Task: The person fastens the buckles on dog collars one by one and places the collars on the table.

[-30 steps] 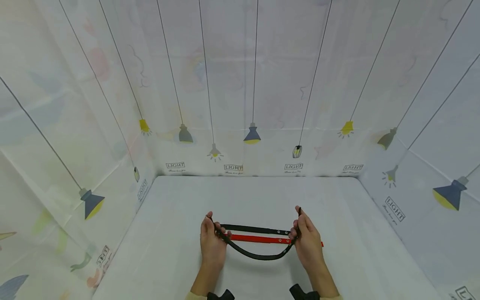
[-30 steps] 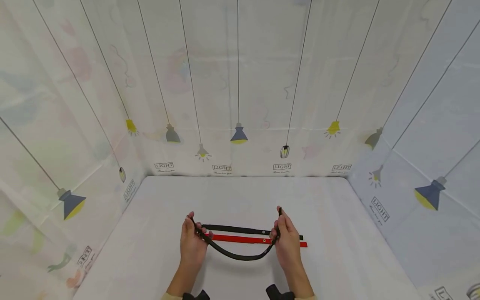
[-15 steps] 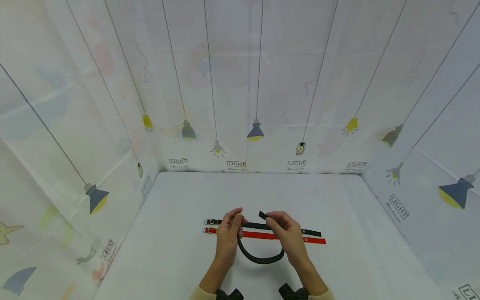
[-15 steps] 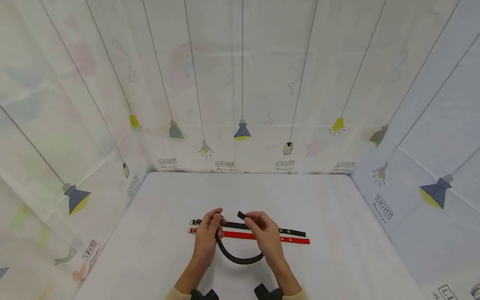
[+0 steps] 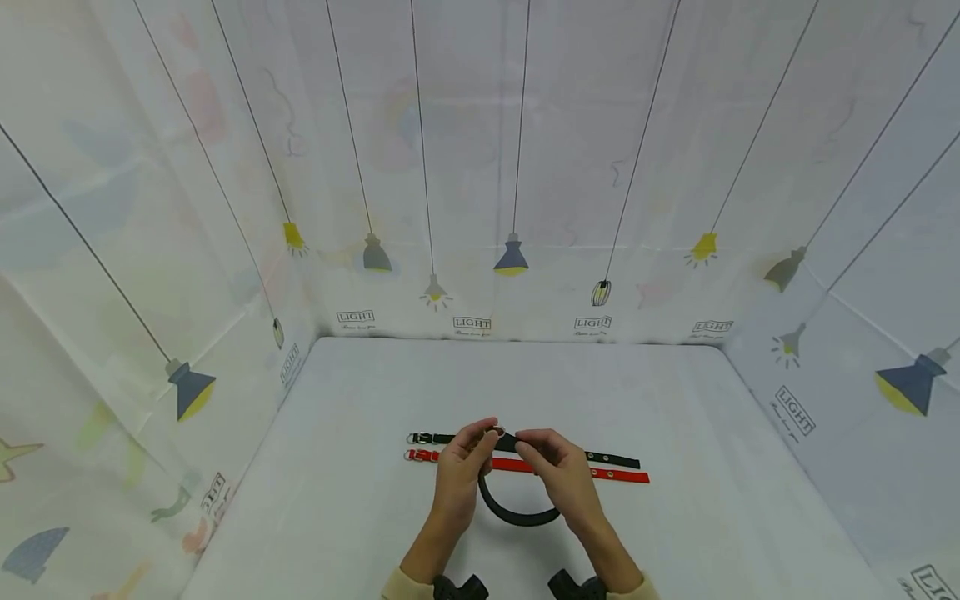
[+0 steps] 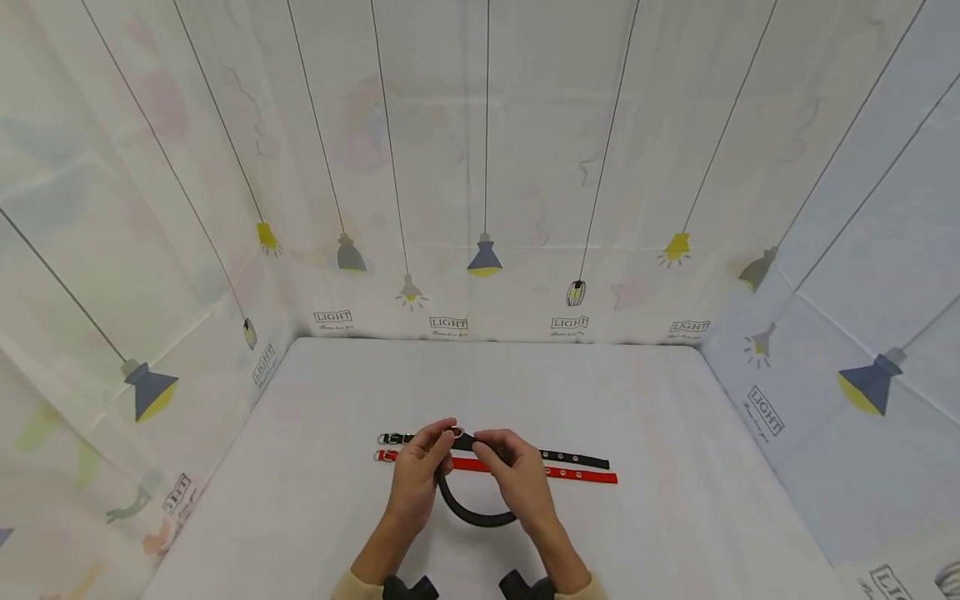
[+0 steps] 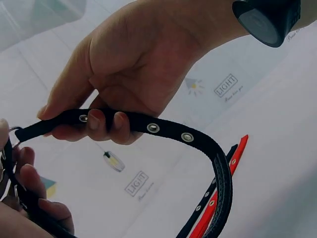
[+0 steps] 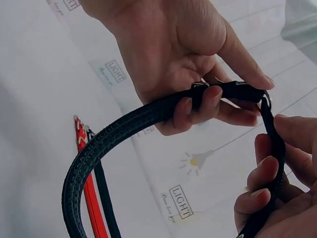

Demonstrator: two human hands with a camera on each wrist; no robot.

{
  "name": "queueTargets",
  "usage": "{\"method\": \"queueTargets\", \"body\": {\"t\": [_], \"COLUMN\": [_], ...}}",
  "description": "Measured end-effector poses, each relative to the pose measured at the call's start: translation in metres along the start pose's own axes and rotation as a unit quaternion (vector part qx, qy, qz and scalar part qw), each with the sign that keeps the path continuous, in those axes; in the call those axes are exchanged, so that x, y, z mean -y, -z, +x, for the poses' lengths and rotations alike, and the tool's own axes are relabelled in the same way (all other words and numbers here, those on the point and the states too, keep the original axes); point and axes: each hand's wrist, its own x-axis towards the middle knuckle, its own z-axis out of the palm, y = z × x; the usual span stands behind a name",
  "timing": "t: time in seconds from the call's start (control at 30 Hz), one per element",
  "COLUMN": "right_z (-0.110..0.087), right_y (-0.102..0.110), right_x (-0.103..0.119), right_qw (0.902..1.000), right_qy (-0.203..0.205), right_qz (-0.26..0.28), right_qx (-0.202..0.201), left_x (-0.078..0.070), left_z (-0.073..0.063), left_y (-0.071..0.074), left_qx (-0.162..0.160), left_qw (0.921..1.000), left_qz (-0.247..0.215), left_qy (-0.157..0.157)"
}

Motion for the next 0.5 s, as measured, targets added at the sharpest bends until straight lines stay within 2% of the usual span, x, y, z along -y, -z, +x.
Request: {"method": "queueTargets", "body": {"t": [0.27,0.5], "right_z": [-0.001,-0.002], "right_y": [-0.005,-0.007], "right_x": [-0.002,-0.005], "right_qw": [0.9998,0.9992], "right_qy": [0.019,0.033], "right_qz": [0.01,0.017], "right_qx": [-0.003,0.012], "left_x": [0.006,0.012], "left_z": [-0.001,-0.004], "left_y": [0.001,0.002], "left_qx": [0.052,0.066], "left_qw": [0.9969,0.9912], "left_qz": [0.058,0.115], "left_qy": [-0.002,-0.001]}}
